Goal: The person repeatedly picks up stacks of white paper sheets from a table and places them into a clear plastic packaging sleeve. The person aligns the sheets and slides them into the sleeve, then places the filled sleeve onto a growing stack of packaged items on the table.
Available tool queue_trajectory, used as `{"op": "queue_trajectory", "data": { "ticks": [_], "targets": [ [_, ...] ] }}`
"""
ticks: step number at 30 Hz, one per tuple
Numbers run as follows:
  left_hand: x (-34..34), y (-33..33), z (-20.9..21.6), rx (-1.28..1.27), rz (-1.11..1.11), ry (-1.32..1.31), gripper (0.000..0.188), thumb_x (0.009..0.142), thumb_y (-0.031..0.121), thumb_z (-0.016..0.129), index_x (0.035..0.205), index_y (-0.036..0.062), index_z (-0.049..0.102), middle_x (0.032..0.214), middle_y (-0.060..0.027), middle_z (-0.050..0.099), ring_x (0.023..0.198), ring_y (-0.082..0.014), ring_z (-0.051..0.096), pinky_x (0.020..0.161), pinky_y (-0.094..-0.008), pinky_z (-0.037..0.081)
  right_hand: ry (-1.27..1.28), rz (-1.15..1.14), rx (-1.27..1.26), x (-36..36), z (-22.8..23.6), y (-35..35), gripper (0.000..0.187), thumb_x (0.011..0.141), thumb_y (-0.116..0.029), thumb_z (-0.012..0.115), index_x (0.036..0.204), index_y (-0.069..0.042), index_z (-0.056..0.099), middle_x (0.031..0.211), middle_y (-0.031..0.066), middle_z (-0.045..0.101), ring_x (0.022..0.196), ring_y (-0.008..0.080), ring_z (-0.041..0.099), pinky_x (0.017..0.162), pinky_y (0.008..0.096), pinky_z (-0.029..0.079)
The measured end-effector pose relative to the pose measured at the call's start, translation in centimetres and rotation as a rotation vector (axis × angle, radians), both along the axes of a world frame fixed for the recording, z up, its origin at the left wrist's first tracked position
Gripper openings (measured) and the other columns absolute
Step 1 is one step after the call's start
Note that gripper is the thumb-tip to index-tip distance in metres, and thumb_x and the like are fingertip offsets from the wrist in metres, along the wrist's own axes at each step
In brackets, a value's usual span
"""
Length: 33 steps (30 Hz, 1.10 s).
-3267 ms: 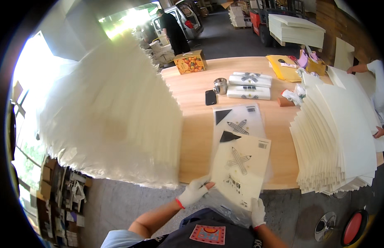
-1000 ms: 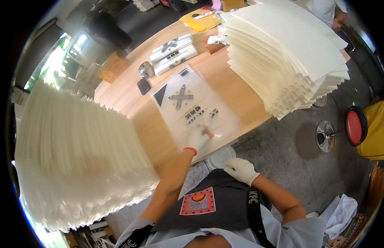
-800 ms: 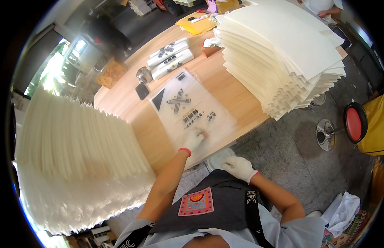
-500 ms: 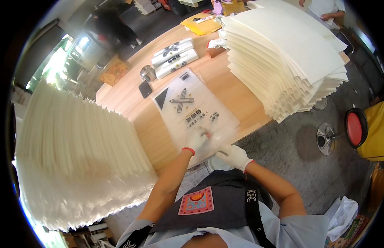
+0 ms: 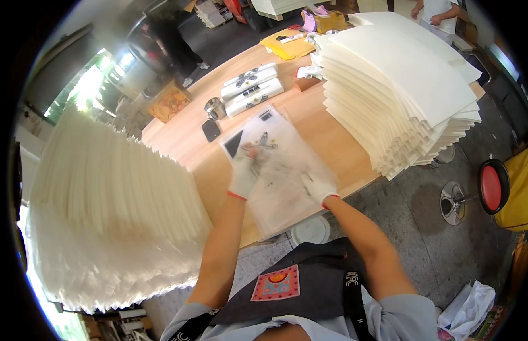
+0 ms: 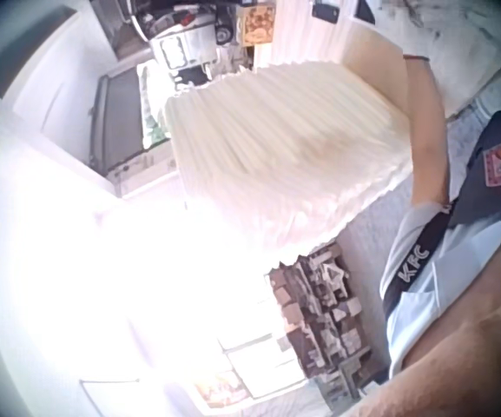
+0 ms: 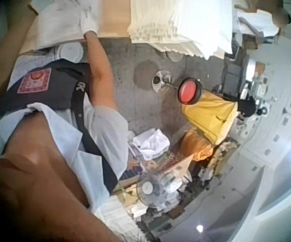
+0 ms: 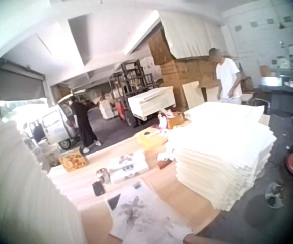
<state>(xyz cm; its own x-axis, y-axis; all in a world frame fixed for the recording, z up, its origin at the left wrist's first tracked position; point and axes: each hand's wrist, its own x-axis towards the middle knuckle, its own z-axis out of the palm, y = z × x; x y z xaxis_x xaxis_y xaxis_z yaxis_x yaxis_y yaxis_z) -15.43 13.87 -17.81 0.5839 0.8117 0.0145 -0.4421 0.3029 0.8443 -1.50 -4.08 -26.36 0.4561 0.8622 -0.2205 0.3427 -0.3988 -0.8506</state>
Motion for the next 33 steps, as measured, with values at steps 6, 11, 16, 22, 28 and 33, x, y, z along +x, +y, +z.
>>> {"op": "queue_trajectory", "data": {
  "ticks": [6,11,16,22,28,33],
  "targets": [
    [0.5,-5.0,7.8,0.393,-0.211,0.429,0.031,0.085,0.001,0.053,0.116,0.0058,0.051,0.092,-0.0105,0.066,0.057,-0.0129,0.054,0.06,-0.0258,0.048,0.155,0.075,-0.309,0.7,11.2,-4.5,0.038,0.09,-0.038,0.045,0.104,-0.008,0.062,0.092,0.0094,0.065,0.081,0.0211,0.062,0.076,0.0331,0.048],
    [3.6,-14.5,9.7,1.213,-0.265,0.601,0.039,0.074,-0.001,0.053,0.111,0.0086,0.058,0.091,-0.011,0.063,0.079,-0.0188,0.063,0.065,-0.0319,0.05,-0.336,0.043,0.275,-0.5,10.1,-0.4,0.037,0.088,-0.033,0.046,0.112,-0.008,0.06,0.108,0.011,0.064,0.098,0.0273,0.061,0.088,0.0357,0.045],
    [1.2,-21.6,11.1,1.253,-0.467,0.51,0.03,0.079,0.006,0.059,0.106,0.0178,0.064,0.068,-0.0108,0.06,0.062,-0.0271,0.061,0.056,-0.0358,0.047,-0.574,0.104,0.128,-0.4,6.7,0.3,0.035,0.088,-0.032,0.046,0.109,-0.009,0.061,0.107,0.0102,0.064,0.097,0.027,0.061,0.088,0.0362,0.045],
    [3.1,-21.3,9.7,1.412,-0.476,0.392,0.024,0.083,0.009,0.06,0.105,0.0147,0.065,0.076,-0.0145,0.062,0.065,-0.0255,0.062,0.057,-0.0338,0.048,-0.849,0.121,0.463,1.8,7.4,-4.2,0.033,0.089,-0.031,0.045,0.106,-0.009,0.063,0.105,0.0092,0.064,0.097,0.0268,0.061,0.087,0.0368,0.045],
    [5.1,-16.0,9.8,0.695,-0.411,0.661,0.026,0.091,0.011,0.052,0.115,0.0012,0.055,0.102,-0.0098,0.065,0.065,-0.0086,0.057,0.057,-0.0234,0.046,-0.977,-0.087,0.252,6.7,23.9,-17.1,0.032,0.078,-0.028,0.064,0.105,-0.012,0.06,0.106,0.0081,0.06,0.1,0.026,0.055,0.086,0.0374,0.043],
    [9.8,-15.1,11.1,0.551,-0.552,0.376,0.037,0.093,0.018,0.053,0.124,-0.0008,0.047,0.113,-0.0123,0.062,0.066,-0.0084,0.055,0.059,-0.0215,0.046,-1.504,-0.227,0.191,14.1,29.1,-20.2,0.028,0.078,-0.03,0.063,0.099,-0.011,0.061,0.099,0.0037,0.061,0.093,0.0207,0.056,0.08,0.035,0.044]
  ]
}}
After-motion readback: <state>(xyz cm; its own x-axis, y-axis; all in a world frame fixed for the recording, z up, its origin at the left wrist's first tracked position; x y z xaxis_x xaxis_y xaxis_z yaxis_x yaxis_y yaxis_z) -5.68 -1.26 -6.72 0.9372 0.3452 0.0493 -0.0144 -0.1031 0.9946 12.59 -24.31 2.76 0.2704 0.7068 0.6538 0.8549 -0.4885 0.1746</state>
